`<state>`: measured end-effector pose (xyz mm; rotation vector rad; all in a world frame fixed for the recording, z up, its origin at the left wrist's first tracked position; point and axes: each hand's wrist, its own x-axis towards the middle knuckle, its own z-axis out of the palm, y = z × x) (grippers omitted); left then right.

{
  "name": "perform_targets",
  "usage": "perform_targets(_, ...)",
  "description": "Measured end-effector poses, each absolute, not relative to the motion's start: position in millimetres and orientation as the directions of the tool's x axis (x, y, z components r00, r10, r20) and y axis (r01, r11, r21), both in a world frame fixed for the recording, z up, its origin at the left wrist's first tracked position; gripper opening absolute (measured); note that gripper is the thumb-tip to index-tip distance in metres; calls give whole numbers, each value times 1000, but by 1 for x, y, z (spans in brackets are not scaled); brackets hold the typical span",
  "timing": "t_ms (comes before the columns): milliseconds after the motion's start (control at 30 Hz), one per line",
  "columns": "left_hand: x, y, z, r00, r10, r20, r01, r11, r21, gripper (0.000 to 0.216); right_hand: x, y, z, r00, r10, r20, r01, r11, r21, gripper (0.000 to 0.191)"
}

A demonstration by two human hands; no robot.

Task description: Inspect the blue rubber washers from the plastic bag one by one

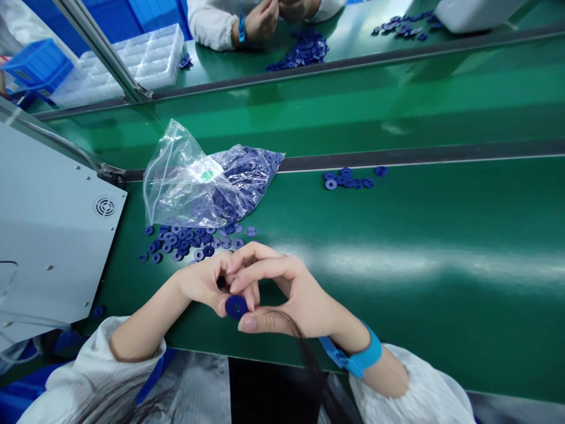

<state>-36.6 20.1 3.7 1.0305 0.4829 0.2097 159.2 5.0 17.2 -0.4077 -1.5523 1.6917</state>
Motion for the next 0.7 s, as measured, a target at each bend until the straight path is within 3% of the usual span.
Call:
perform_targets(233, -33, 21, 0, 870, 409, -274, 50, 481, 875, 56, 157, 4, 14, -623, 744, 244, -393, -28, -919, 32)
perform_targets(700, -34, 19, 3, 905, 401, -144, -51, 438, 898, 48, 158, 5, 18, -646, 722, 249, -352, 8, -936, 30)
